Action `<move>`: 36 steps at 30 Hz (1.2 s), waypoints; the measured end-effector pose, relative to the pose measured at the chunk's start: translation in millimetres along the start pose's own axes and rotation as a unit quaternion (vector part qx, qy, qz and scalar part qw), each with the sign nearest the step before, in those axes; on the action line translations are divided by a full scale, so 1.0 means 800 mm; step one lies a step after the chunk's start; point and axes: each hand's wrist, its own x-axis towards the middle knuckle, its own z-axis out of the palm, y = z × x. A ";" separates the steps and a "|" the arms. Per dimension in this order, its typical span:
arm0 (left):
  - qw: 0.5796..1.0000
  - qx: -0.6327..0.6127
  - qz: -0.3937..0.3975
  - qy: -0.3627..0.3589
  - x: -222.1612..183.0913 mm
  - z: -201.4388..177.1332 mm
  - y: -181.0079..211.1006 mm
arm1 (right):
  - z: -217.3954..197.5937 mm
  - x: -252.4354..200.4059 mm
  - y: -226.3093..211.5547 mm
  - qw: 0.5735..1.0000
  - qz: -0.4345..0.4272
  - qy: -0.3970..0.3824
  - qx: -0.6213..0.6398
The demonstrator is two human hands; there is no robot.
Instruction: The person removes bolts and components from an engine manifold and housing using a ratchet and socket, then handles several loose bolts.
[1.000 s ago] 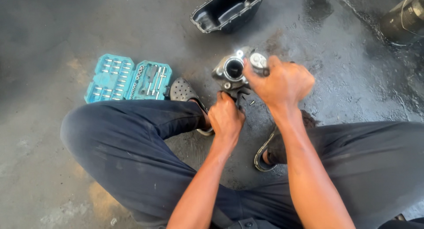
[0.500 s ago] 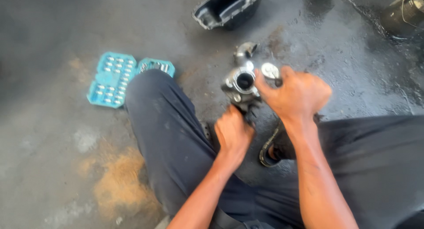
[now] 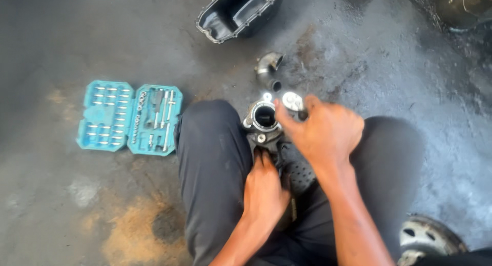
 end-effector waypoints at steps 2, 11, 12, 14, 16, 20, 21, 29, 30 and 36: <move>0.999 0.038 0.025 -0.014 0.015 -0.013 0.006 | -0.001 0.016 0.004 1.000 -0.014 -0.013 -0.023; 0.987 0.080 0.119 -0.077 0.032 0.002 -0.017 | -0.008 -0.003 0.049 0.973 0.018 -0.228 -0.027; 0.985 0.078 0.132 -0.077 0.033 -0.003 -0.013 | -0.011 -0.001 0.049 0.962 0.031 -0.268 -0.039; 0.980 0.078 0.143 -0.111 0.030 -0.027 0.001 | -0.020 0.002 0.049 0.978 0.010 -0.209 0.007; 0.971 0.088 0.135 -0.174 0.021 -0.072 0.016 | -0.028 0.001 0.048 0.982 -0.014 -0.185 0.031; 0.935 -0.011 0.350 0.046 0.055 -0.140 0.068 | -0.032 0.005 0.075 0.982 -0.099 -0.144 0.073; 0.910 0.005 0.409 0.066 0.077 -0.143 0.080 | -0.031 0.005 0.084 0.980 -0.128 -0.121 0.092; 0.840 0.186 0.491 -0.136 0.183 -0.111 0.083 | -0.055 -0.018 0.075 0.960 0.092 -0.261 0.039; 0.831 0.194 0.503 -0.139 0.186 -0.113 0.080 | -0.060 -0.024 0.065 0.953 0.124 -0.272 0.043; 0.759 0.249 0.594 -0.096 0.201 -0.103 0.092 | -0.026 -0.054 0.052 0.987 0.082 -0.053 0.125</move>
